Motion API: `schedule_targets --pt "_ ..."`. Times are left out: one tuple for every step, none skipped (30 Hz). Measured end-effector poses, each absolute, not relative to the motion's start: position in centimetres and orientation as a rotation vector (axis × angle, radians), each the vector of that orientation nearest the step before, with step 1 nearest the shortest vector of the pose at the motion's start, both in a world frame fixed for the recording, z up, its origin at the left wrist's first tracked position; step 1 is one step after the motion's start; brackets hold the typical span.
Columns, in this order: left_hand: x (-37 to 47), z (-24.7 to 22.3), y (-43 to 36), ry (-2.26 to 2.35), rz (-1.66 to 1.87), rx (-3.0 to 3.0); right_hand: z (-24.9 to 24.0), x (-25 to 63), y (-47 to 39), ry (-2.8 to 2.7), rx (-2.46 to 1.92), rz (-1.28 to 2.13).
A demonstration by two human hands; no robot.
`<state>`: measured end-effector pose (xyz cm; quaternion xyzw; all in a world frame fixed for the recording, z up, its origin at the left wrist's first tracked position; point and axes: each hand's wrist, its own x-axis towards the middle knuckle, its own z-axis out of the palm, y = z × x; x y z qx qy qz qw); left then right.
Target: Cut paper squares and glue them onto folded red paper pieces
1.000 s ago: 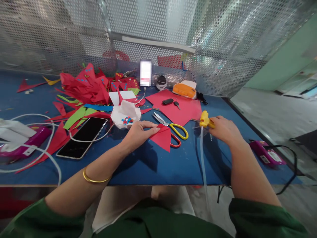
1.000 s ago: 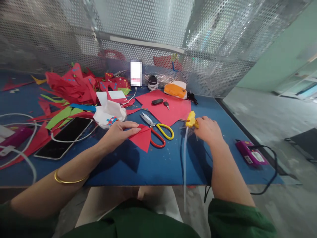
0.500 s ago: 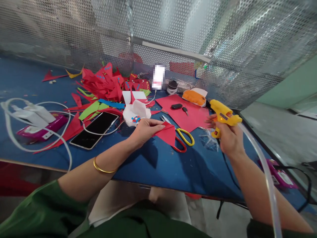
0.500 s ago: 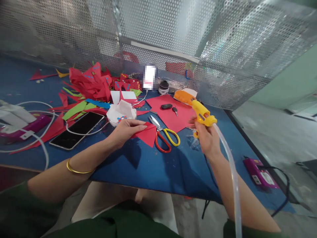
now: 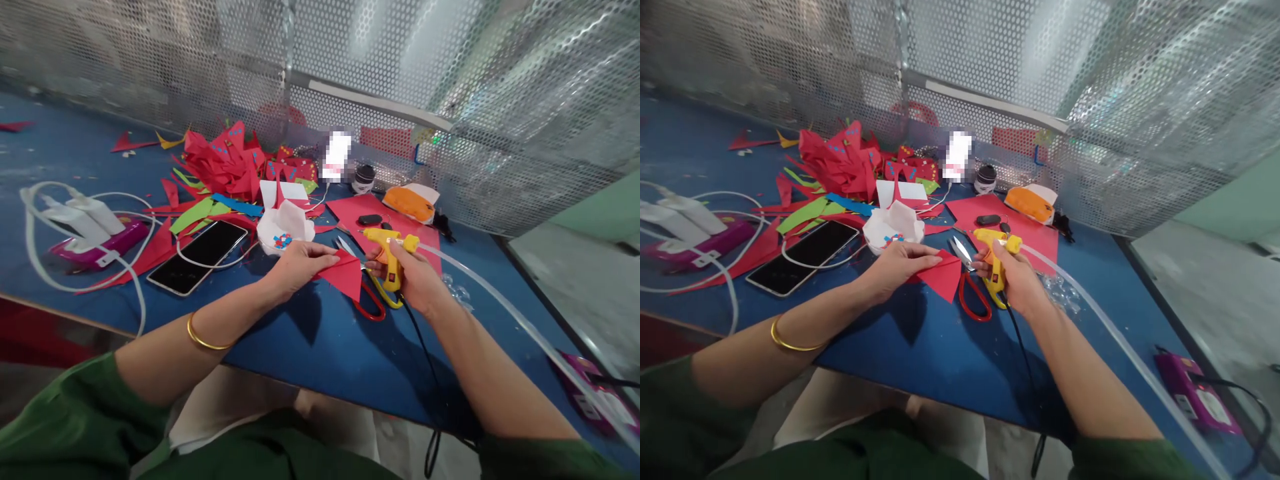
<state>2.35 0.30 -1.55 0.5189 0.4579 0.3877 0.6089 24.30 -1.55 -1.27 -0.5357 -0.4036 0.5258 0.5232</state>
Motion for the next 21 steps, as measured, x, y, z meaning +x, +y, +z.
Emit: schedule_targets --pt "2.4 -1.6 0.3 1.076 0.893 1.204 -1.3 24.6 -1.8 -0.982 -1.28 1.248" --pt "2.4 -1.6 0.3 1.095 0.896 1.21 -1.2 24.9 -2.2 -1.026 -1.267 1.219" --pt "2.3 -1.6 0.3 1.106 0.901 1.214 -1.0 25.1 -2.7 -1.087 -1.244 1.174" --pt "2.3 -1.7 0.3 1.107 0.901 1.214 -0.8 25.4 -3.2 -1.162 -1.217 1.122" --pt "2.3 -1.7 0.3 1.103 0.896 1.207 -0.6 25.5 -3.8 -1.242 -1.192 1.064" --pt "2.3 -1.8 0.3 1.098 0.889 1.197 -0.4 25.6 -4.4 -1.321 -1.175 1.002" --pt "2.3 -1.8 0.2 1.094 0.882 1.185 -0.2 25.7 -4.9 -1.395 -1.167 0.937" --pt "2.3 -1.8 0.2 1.089 0.879 1.176 -0.1 25.7 -5.5 -1.467 -1.172 0.875" --pt "2.3 -1.9 0.2 1.085 0.881 1.172 0.0 25.7 -5.9 -1.536 -1.187 0.822" --pt "2.3 -1.9 0.2 1.079 0.889 1.172 0.0 25.6 -6.3 -1.598 -1.202 0.782" --pt "2.3 -1.9 0.2 1.069 0.901 1.176 0.0 25.5 -6.6 -1.651 -1.212 0.751" --pt "2.3 -1.9 0.2 1.058 0.91 1.177 -0.1 25.4 -6.8 -1.699 -1.22 0.723" --pt "2.3 -1.9 0.2 1.051 0.914 1.17 -0.1 25.3 -7.0 -1.741 -1.229 0.686" --pt "2.4 -1.9 0.2 1.051 0.913 1.154 -0.1 25.2 -7.1 -1.785 -1.246 0.64" --pt "2.4 -1.9 0.2 1.054 0.907 1.133 -0.1 25.0 -7.1 -1.835 -1.269 0.585" --pt "2.4 -1.8 0.2 1.055 0.901 1.113 -0.1 24.8 -7.1 -1.89 -1.294 0.526" --pt "2.4 -1.8 0.2 1.057 0.896 1.098 0.0 24.7 -7.1 -1.941 -1.314 0.467" --pt "2.4 -1.7 0.2 1.058 0.895 1.089 0.0 24.5 -7.1 -1.983 -1.329 0.417" --pt "2.4 -1.7 0.2 1.055 0.896 1.087 0.0 24.3 -7.1 -2.009 -1.334 0.377" --pt "2.4 -1.6 0.2 1.053 0.901 1.089 0.0 24.2 -7.1 -2.026 -1.333 0.347" --pt "2.4 -1.6 0.2 1.054 0.907 1.09 0.0 24.1 -7.1 -2.032 -1.331 0.325"
